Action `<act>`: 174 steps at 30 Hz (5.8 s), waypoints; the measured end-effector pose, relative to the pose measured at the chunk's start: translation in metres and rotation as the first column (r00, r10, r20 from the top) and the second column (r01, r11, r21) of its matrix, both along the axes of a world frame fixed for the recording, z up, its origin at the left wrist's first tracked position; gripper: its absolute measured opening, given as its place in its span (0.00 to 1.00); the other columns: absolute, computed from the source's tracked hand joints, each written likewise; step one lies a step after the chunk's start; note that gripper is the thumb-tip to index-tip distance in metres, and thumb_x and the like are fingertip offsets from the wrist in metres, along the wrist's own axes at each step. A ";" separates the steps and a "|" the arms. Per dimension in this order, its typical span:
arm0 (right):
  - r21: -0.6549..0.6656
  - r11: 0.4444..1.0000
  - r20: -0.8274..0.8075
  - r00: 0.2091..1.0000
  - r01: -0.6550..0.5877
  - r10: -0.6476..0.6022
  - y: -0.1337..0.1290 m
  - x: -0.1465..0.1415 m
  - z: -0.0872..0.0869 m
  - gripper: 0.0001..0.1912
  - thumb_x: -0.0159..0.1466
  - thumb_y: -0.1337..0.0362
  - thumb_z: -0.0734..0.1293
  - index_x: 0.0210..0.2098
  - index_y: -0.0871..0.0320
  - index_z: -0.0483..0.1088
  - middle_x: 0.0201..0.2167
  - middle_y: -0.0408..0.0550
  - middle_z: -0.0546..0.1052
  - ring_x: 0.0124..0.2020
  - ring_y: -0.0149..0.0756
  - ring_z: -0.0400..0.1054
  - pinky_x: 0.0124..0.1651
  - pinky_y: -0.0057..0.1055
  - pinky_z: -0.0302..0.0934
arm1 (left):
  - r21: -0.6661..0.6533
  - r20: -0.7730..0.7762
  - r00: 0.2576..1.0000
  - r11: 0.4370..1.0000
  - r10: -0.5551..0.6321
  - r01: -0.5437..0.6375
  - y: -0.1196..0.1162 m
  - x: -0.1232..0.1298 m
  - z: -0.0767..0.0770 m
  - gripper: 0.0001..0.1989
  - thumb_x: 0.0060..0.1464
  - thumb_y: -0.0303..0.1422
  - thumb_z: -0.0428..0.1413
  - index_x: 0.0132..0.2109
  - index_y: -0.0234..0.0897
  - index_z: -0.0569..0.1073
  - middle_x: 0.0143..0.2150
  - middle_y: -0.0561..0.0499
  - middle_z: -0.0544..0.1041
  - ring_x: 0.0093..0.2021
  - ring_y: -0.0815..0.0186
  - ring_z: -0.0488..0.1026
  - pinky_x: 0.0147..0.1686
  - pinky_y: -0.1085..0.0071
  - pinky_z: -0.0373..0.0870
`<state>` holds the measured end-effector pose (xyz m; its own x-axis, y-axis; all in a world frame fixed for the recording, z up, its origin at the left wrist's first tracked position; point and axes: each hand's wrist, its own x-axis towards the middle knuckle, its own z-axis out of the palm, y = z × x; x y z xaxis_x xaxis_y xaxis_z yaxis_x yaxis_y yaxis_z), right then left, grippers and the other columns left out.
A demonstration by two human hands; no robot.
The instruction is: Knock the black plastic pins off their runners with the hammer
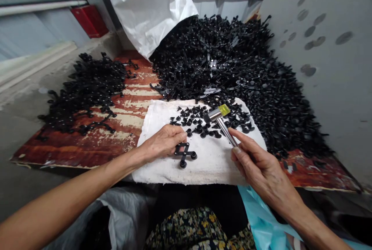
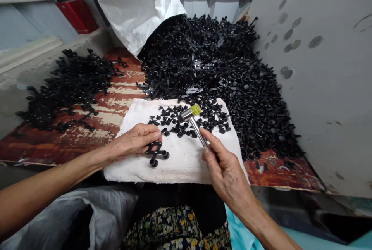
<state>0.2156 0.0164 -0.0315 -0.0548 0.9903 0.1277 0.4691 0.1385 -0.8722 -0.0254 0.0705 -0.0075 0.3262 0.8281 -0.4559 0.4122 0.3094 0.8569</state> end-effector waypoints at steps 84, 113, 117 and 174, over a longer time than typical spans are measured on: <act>0.307 0.888 0.498 0.853 -0.342 0.156 -0.004 -0.012 0.006 0.31 0.64 0.75 0.55 0.65 0.54 0.61 0.29 0.47 0.73 0.19 0.31 0.65 0.22 0.25 0.64 | 0.218 -0.289 0.949 0.956 -0.127 0.195 0.015 -0.004 -0.004 0.14 0.51 0.37 0.50 0.21 0.36 0.65 0.18 0.56 0.63 0.20 0.72 0.56 0.20 0.75 0.50; -0.348 0.933 -0.622 0.767 -0.093 -0.155 -0.008 -0.043 0.005 0.19 0.55 0.49 0.71 0.31 0.55 0.63 0.20 0.35 0.67 0.14 0.22 0.52 0.11 0.18 0.51 | 0.446 -0.400 0.914 0.855 -0.075 0.265 -0.040 0.024 0.019 0.15 0.62 0.41 0.42 0.30 0.40 0.62 0.24 0.56 0.64 0.25 0.68 0.60 0.28 0.70 0.54; -0.365 0.915 -0.525 0.850 -0.174 -0.048 -0.011 -0.043 0.005 0.19 0.57 0.47 0.68 0.32 0.55 0.63 0.14 0.33 0.62 0.12 0.23 0.51 0.11 0.19 0.48 | 0.410 -0.292 0.951 0.884 -0.104 0.223 -0.028 0.031 0.010 0.12 0.59 0.37 0.46 0.28 0.39 0.59 0.23 0.56 0.66 0.24 0.70 0.60 0.26 0.73 0.53; -0.430 0.901 -0.289 0.955 -0.062 -0.072 -0.002 0.015 -0.002 0.21 0.59 0.43 0.63 0.28 0.54 0.63 0.11 0.32 0.56 0.10 0.25 0.50 0.13 0.23 0.46 | -0.064 -0.045 0.968 0.968 -0.246 0.243 0.016 0.025 0.009 0.14 0.53 0.42 0.54 0.30 0.35 0.65 0.21 0.56 0.66 0.16 0.78 0.57 0.14 0.82 0.47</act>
<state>0.2306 0.0144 -0.0336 -0.0764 0.9505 -0.3011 0.1851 -0.2832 -0.9410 -0.0004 0.0866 0.0013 0.4897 0.6985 -0.5218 0.5249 0.2417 0.8161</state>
